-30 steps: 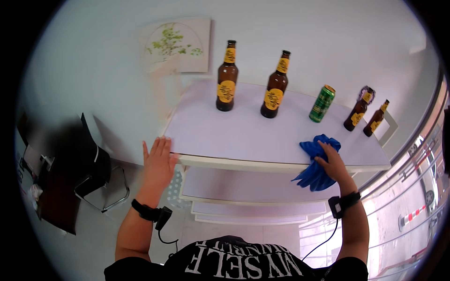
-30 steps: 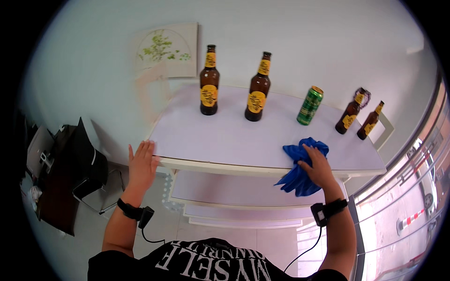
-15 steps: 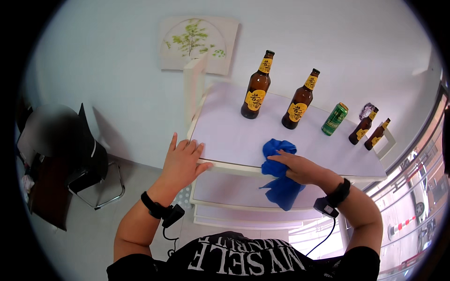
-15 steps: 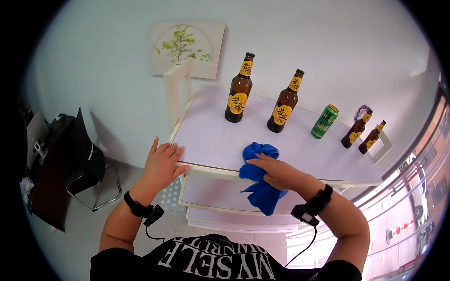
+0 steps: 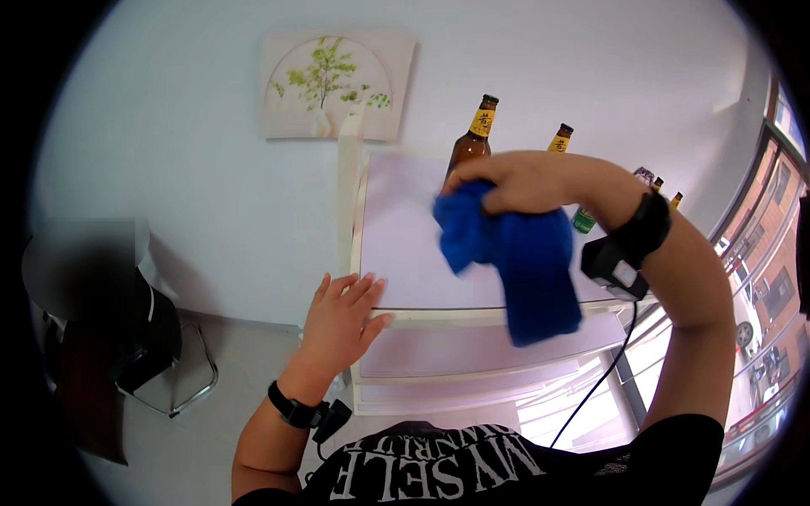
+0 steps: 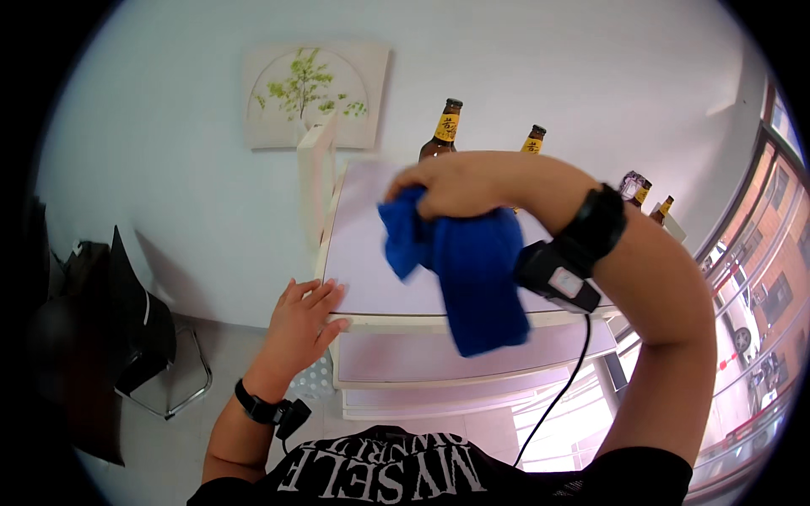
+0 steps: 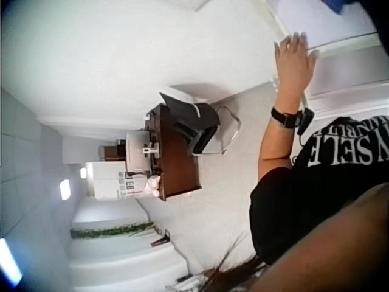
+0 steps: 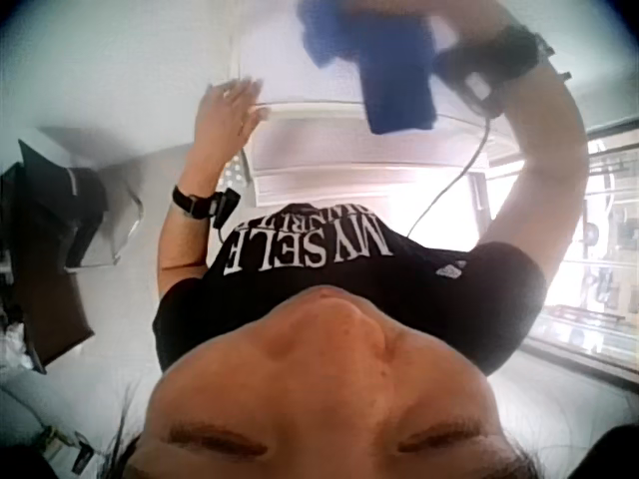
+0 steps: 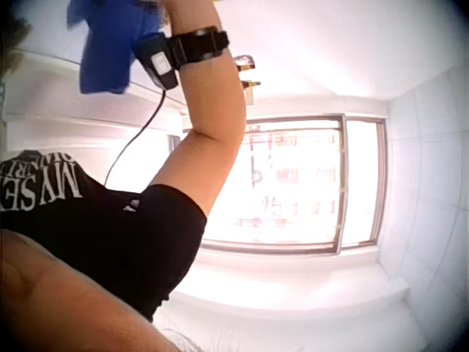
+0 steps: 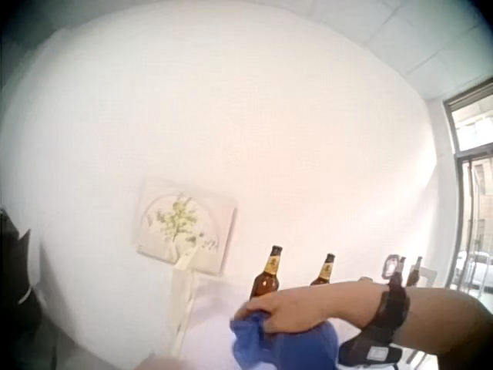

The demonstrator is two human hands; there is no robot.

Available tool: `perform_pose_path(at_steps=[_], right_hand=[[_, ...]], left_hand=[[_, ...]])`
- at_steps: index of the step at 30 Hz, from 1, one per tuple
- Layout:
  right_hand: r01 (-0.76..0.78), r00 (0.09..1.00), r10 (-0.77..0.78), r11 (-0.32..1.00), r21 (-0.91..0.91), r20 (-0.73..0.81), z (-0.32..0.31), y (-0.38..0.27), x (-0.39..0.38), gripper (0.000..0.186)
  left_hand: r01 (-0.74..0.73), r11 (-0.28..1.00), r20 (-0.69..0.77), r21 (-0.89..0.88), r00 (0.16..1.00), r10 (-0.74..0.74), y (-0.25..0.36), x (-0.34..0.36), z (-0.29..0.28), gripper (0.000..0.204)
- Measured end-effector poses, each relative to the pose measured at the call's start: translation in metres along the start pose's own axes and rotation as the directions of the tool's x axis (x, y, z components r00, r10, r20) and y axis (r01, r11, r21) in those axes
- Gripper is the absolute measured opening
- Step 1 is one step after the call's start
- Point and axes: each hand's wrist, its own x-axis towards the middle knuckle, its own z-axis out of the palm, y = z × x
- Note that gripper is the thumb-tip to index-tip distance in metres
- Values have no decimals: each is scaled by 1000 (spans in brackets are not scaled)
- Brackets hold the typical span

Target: The person wipes down the surfaces of a white shelving unit with a blue cloth, moving bottles and a can aside to clean underneath and around them.

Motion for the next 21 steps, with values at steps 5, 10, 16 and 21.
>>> perform_pose_path(at_steps=[5,10,16,21], right_hand=[[-35,971,13,995,-91,-237,84,27,63,67],[3,980,27,989,-150,199,141,8,92,64],[185,972,-123,925,-331,200,141,51,149,55],[210,972,-141,886,-414,190,116,85,222,45]], left_hand=[[-92,993,-13,-68,996,92,-3,3,0,46],[-137,984,-20,-109,991,136,-13,1,5,47],[-159,979,-82,-126,985,150,-15,-2,9,47],[-178,971,-70,-157,983,169,-17,0,9,48]])
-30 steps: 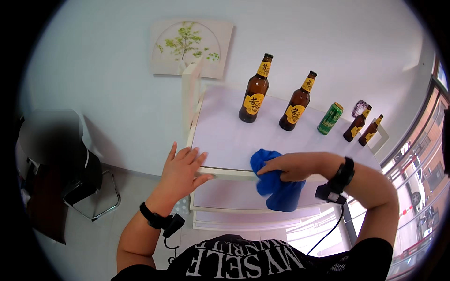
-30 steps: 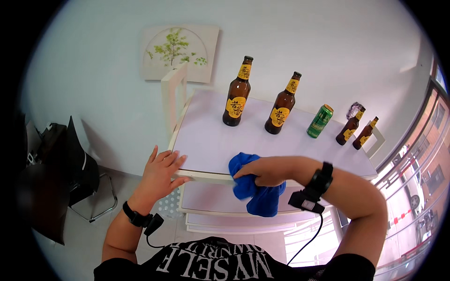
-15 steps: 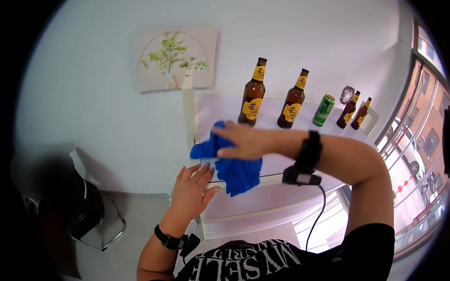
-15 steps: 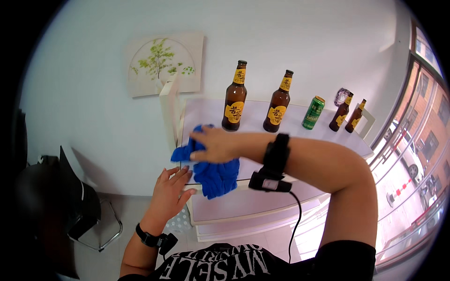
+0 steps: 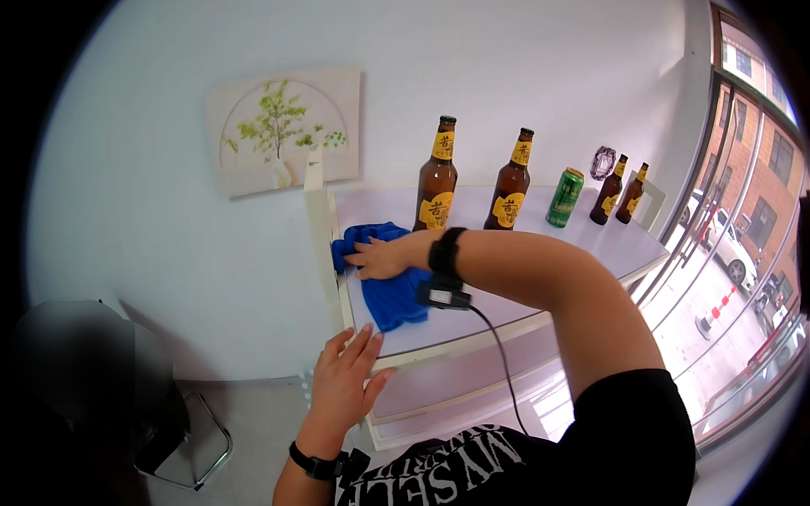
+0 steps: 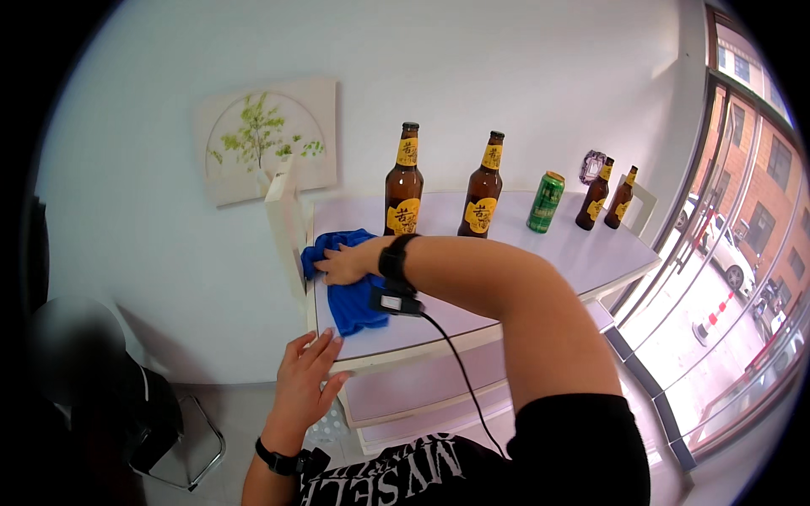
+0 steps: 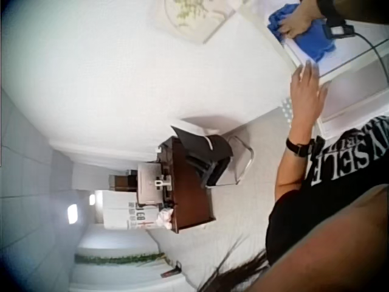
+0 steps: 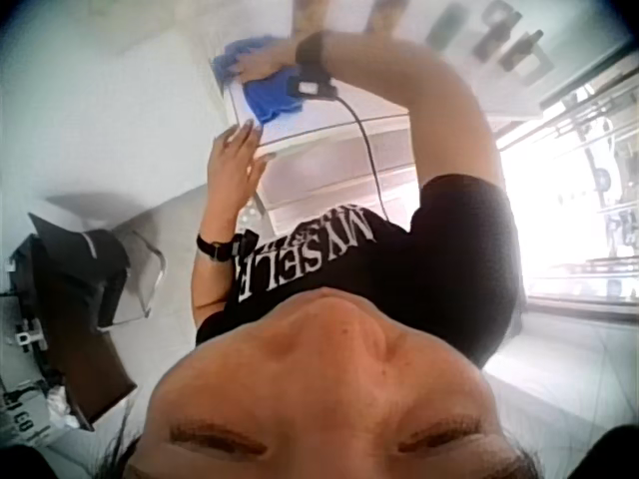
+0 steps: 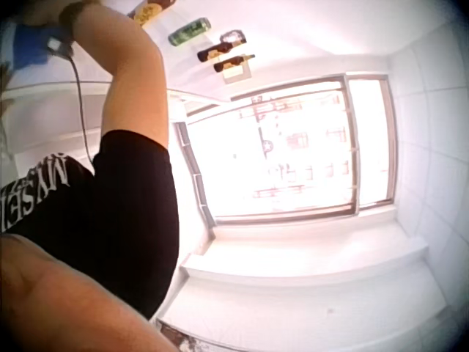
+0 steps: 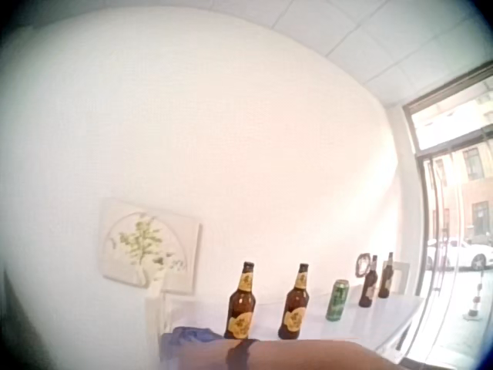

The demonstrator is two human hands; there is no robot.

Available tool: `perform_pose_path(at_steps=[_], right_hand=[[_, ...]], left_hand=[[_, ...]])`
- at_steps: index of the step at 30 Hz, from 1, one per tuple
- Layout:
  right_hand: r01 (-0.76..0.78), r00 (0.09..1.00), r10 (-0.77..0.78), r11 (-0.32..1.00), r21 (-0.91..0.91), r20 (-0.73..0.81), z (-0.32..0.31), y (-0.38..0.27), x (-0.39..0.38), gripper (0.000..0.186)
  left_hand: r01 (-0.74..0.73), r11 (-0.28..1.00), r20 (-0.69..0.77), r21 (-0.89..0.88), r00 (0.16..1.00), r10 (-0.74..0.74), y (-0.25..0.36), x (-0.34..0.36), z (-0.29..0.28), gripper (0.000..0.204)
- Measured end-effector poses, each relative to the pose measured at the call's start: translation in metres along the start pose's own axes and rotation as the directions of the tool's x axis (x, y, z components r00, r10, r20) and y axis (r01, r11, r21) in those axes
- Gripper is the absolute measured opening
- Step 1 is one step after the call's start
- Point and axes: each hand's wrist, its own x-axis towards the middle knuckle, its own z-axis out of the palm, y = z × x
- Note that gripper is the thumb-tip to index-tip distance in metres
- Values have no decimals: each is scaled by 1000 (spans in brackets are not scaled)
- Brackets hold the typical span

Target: The person wipes down the surfaces of a white shelving unit with a blue cloth, moving bottles and a can aside to clean underneath and around them.

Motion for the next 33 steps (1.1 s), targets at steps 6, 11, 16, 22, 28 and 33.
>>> perform_pose_path(at_steps=[6,11,16,22,28,33], right_hand=[[-232,972,219,947,222,82,-30,52,44,63],[-262,946,320,849,459,-52,-7,89,75,57],[-325,894,410,870,371,-179,-20,98,107,55],[-448,763,629,681,580,-148,-19,110,133,53],[-480,679,723,569,668,-128,-25,103,125,60],[-453,722,679,610,650,-133,-16,107,108,62]], left_hand=[[42,992,75,-116,997,-34,-7,-1,-5,48],[101,980,158,-172,985,-73,-6,1,-12,49],[144,972,208,-186,972,-104,-6,6,-14,49],[160,973,197,-164,972,-127,-4,4,-15,50],[156,976,198,-152,972,-124,0,5,-19,50],[156,976,203,-155,971,-123,1,8,-13,53]])
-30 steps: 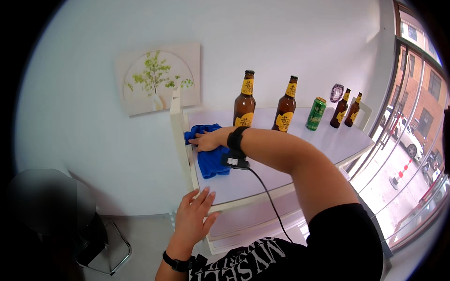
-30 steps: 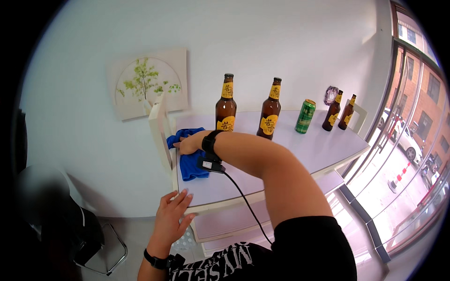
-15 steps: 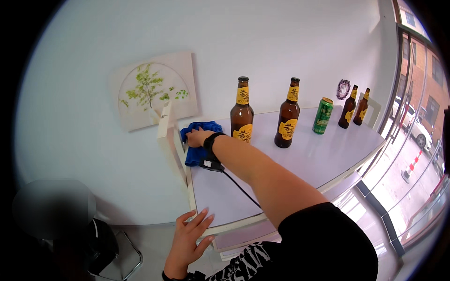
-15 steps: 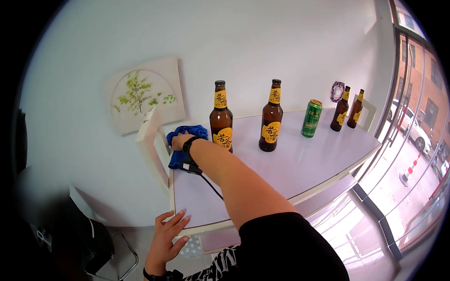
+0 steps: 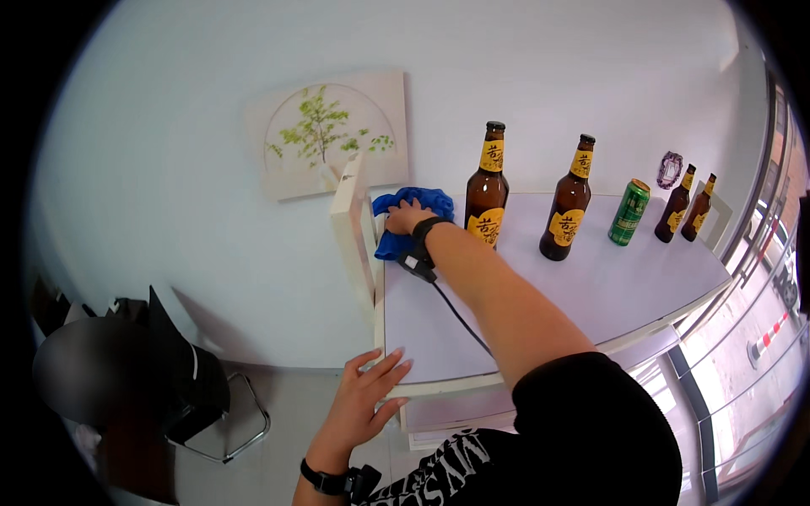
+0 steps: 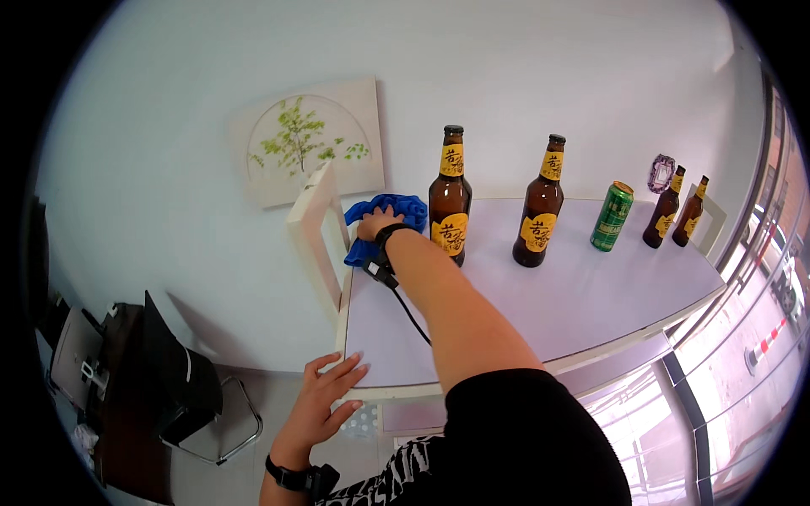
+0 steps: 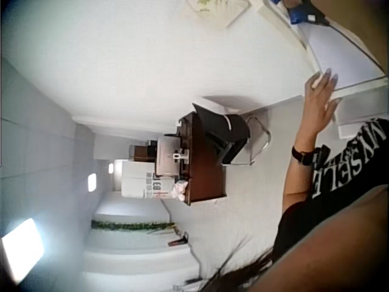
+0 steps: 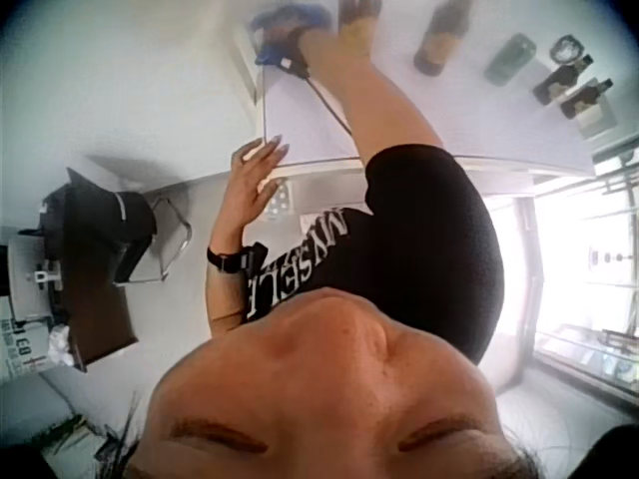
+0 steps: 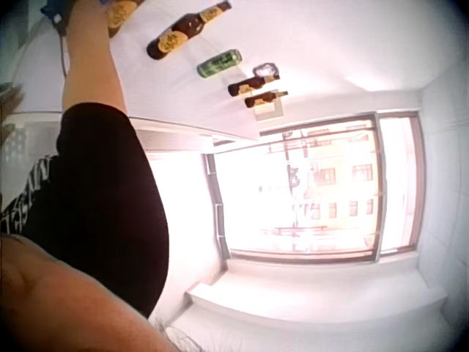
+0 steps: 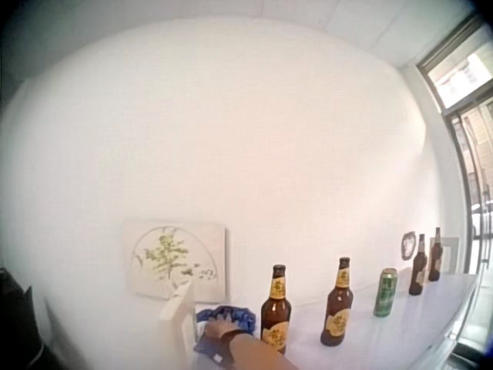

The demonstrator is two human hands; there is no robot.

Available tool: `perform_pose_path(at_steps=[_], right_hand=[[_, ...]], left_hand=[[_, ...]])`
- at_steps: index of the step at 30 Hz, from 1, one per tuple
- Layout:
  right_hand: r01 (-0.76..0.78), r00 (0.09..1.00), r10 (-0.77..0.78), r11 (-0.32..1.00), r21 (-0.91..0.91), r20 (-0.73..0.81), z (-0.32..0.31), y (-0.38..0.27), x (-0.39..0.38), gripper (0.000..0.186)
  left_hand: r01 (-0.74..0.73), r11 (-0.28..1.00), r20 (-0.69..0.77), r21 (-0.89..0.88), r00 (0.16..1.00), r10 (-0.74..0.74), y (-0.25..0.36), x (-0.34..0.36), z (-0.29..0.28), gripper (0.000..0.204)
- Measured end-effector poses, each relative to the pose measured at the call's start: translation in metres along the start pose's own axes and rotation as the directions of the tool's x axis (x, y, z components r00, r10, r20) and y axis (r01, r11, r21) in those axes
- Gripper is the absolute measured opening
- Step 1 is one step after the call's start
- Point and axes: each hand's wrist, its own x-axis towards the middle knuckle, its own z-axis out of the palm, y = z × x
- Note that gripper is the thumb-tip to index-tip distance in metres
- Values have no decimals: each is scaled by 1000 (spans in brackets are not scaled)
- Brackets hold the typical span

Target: The person wipes down the surfaces of a white shelving unit with a blue cloth, moving bottles and a can aside to clean underneath and around them.

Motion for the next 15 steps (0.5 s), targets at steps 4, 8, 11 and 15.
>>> perform_pose_path(at_steps=[4,8,11,15], right_hand=[[115,988,-103,988,-106,112,4,-10,-33,62],[358,930,-317,896,-262,184,11,-6,-82,59],[541,841,-480,764,-351,252,24,4,-129,52],[607,776,-538,780,-156,328,25,16,-220,73]], left_hand=[[0,1000,-13,-19,1000,-1,-1,-7,1,54],[-40,999,-38,-19,999,39,-3,-5,3,52],[-54,998,-47,-21,997,53,-7,-6,7,51],[-60,998,-65,24,996,61,-8,-14,4,48]])
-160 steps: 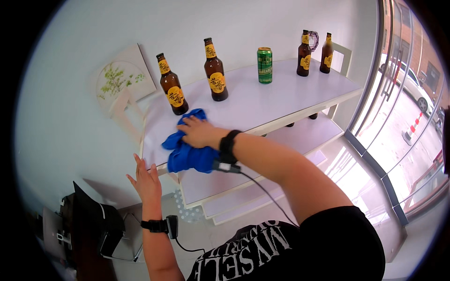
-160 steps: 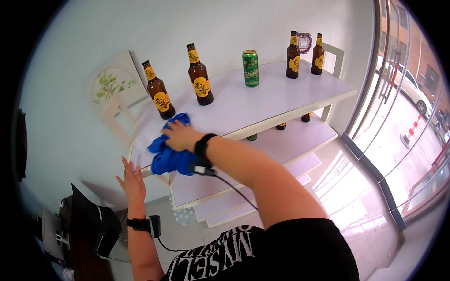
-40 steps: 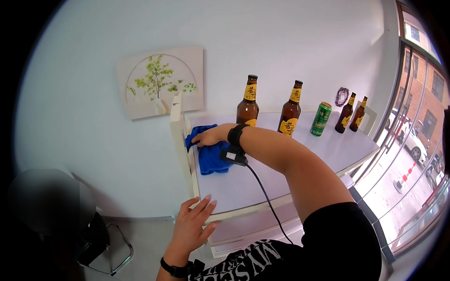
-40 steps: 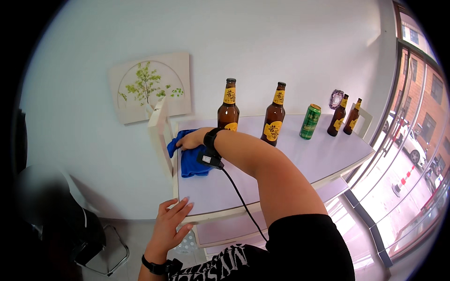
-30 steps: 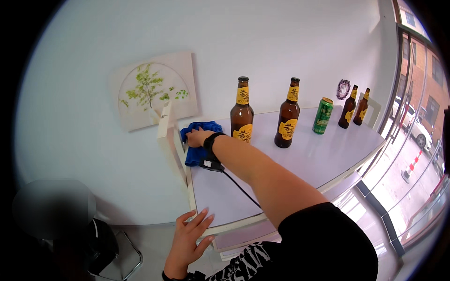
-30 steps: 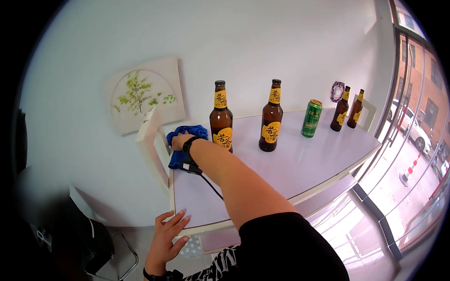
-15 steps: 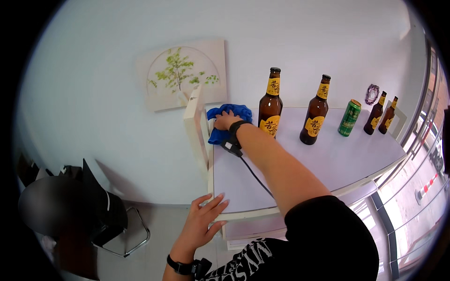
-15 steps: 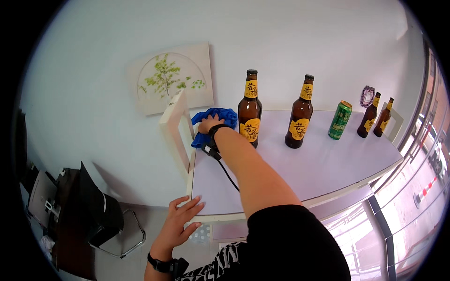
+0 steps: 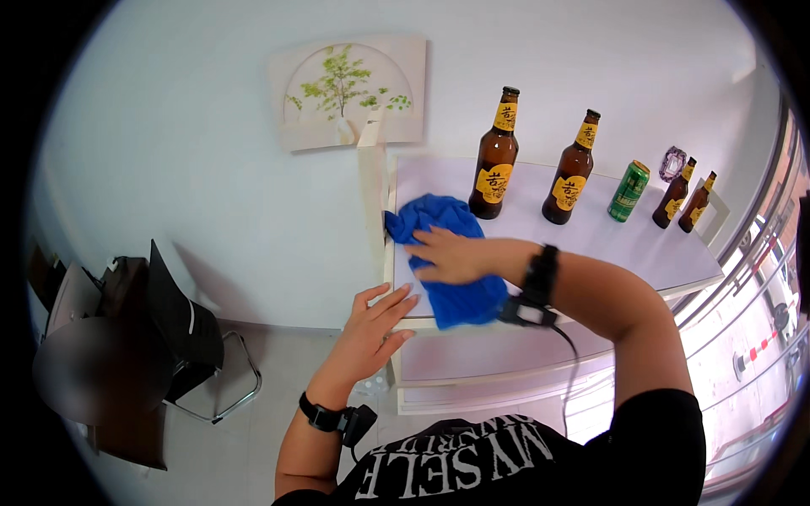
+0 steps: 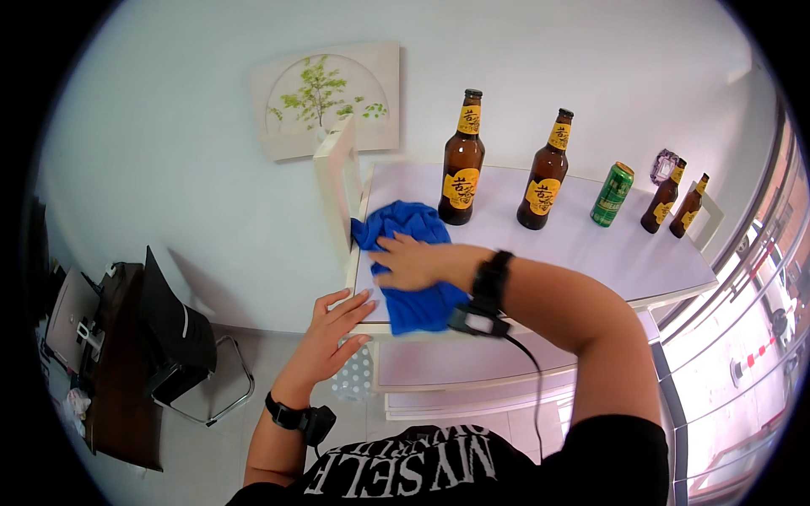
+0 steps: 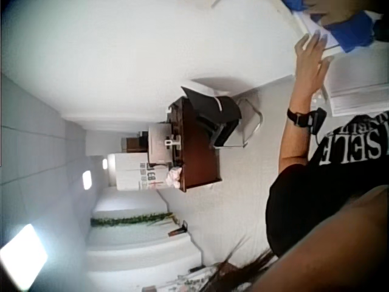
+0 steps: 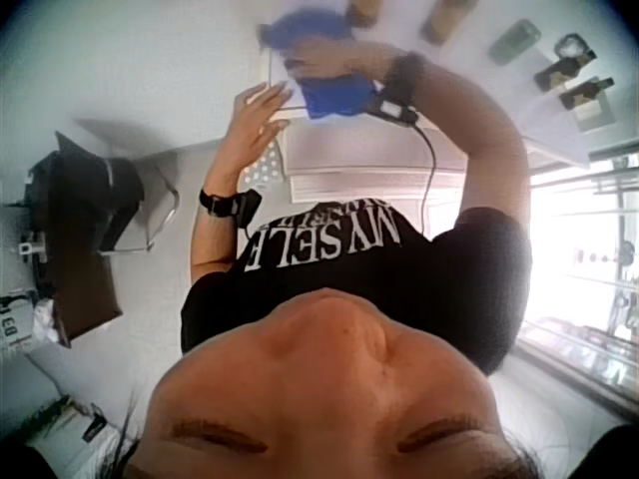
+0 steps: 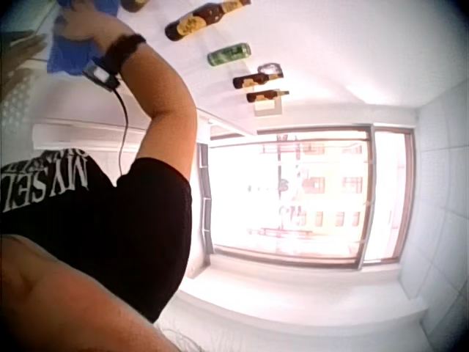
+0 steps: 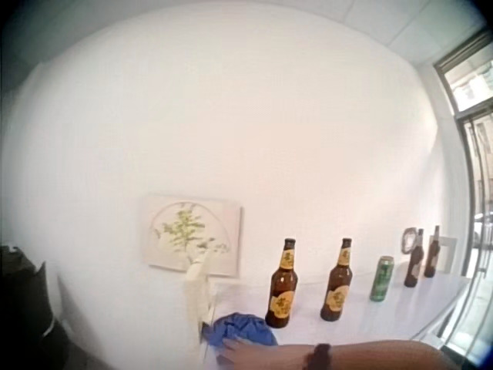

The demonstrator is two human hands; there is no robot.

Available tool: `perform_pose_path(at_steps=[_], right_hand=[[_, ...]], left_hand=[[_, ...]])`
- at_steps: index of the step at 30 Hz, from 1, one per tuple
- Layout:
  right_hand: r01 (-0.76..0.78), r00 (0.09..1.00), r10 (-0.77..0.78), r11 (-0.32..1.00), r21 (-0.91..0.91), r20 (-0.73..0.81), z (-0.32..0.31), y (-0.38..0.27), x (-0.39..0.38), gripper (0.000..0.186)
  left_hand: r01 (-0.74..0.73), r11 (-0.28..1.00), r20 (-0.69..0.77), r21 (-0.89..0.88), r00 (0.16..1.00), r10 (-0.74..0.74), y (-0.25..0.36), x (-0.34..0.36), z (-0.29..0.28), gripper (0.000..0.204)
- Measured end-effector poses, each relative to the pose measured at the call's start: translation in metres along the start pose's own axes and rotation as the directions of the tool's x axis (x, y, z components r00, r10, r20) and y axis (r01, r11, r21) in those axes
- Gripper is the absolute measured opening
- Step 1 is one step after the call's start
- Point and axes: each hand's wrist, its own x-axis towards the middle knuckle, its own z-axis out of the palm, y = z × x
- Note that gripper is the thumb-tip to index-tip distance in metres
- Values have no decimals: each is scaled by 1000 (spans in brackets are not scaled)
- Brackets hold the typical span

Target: The person wipes down the surfaces of a white shelving unit with a blue cloth, moving bottles and a can aside to clean underneath and around them.

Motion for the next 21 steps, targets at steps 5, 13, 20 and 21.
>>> perform_pose_path(at_steps=[5,13,20,21], right_hand=[[147,984,-130,978,147,-122,-13,-37,-107,64],[153,816,406,534,831,-411,-49,-35,-104,33],[616,441,329,565,548,-835,-165,-67,-53,33],[579,445,255,649,493,-859,-165,-62,-37,33]], left_hand=[[-22,998,-18,-64,1000,21,-1,1,6,46],[-74,997,-36,-34,997,72,-5,2,9,46],[-15,996,-55,-91,998,10,-1,-2,8,47],[-18,997,-59,-79,998,14,0,-1,8,47]])
